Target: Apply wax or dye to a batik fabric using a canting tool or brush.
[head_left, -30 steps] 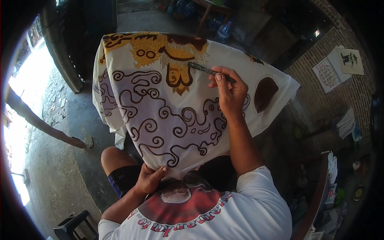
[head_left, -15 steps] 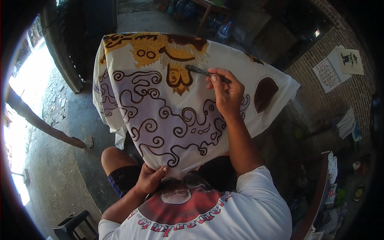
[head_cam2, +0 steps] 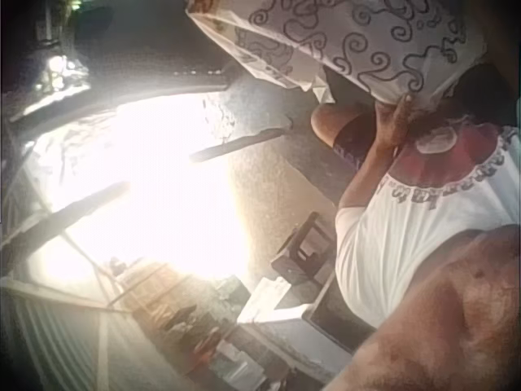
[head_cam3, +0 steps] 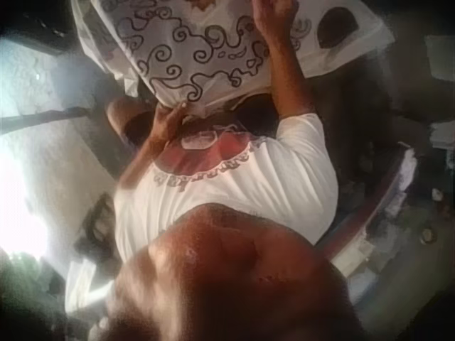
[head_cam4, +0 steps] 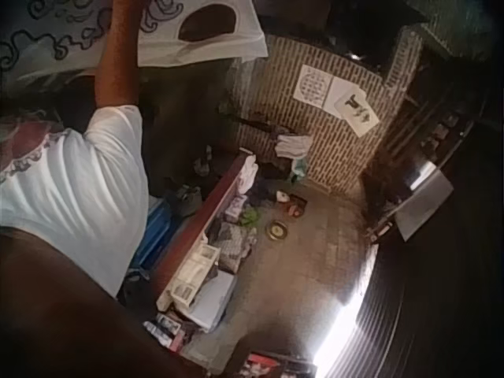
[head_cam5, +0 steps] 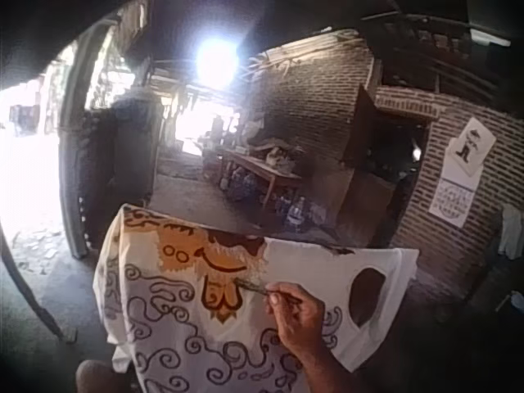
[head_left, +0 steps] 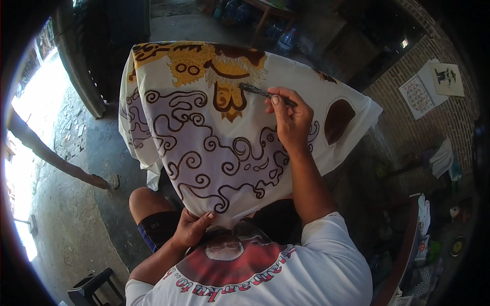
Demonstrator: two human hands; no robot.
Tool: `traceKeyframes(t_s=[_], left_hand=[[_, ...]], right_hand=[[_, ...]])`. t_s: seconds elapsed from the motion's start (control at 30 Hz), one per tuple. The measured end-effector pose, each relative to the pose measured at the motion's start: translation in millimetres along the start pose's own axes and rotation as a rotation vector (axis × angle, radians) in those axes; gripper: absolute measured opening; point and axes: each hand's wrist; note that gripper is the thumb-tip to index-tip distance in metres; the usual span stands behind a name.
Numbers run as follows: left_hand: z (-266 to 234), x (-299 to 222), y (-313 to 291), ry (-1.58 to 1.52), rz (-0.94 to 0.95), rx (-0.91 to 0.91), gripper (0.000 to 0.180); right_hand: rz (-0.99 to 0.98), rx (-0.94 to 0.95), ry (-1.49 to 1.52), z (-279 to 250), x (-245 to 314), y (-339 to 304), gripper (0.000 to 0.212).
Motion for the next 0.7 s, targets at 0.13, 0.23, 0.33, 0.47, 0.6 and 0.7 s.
traceKeyframes(t_s=[0.13,0.23,0.33,0.47,0.6,0.7], left_hand=[[-4.0,3.8,-0.3,-0.001,0.006,0.014,0.037],[-4.5,4.0,-1.2,-0.001,-0.015,0.007,0.037],[-4.8,4.5,-0.6,-0.001,-0.004,0.017,0.037],[-4.0,2.9,0.0,-0.003,-0.018,0.016,0.036],[-3.3,1.1,-1.2,0.016,0.0,0.008,0.035],[-1.5,-0.3,-0.2,0.022,-0.006,0.001,0.033]], right_hand=[[-0.039,-0.023,0.023,0.4,2.2,1.0,0.015],[-0.032,-0.006,0.006,1.8,2.9,0.3,0.015],[-0.007,0.014,-0.011,1.3,1.9,-0.5,0.015],[-0.011,-0.001,0.016,1.0,2.3,-0.9,0.015],[-0.018,-0.007,0.01,2.0,2.2,-0.2,0.015],[0.029,0.017,-0.021,2.2,3.6,-2.0,0.017]])
Point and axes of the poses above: each hand's wrist, its own y-axis towards the middle knuckle, its own z-axis out of the palm, x = y × z, and after that the axes turned 12 degrees about y, right-handed
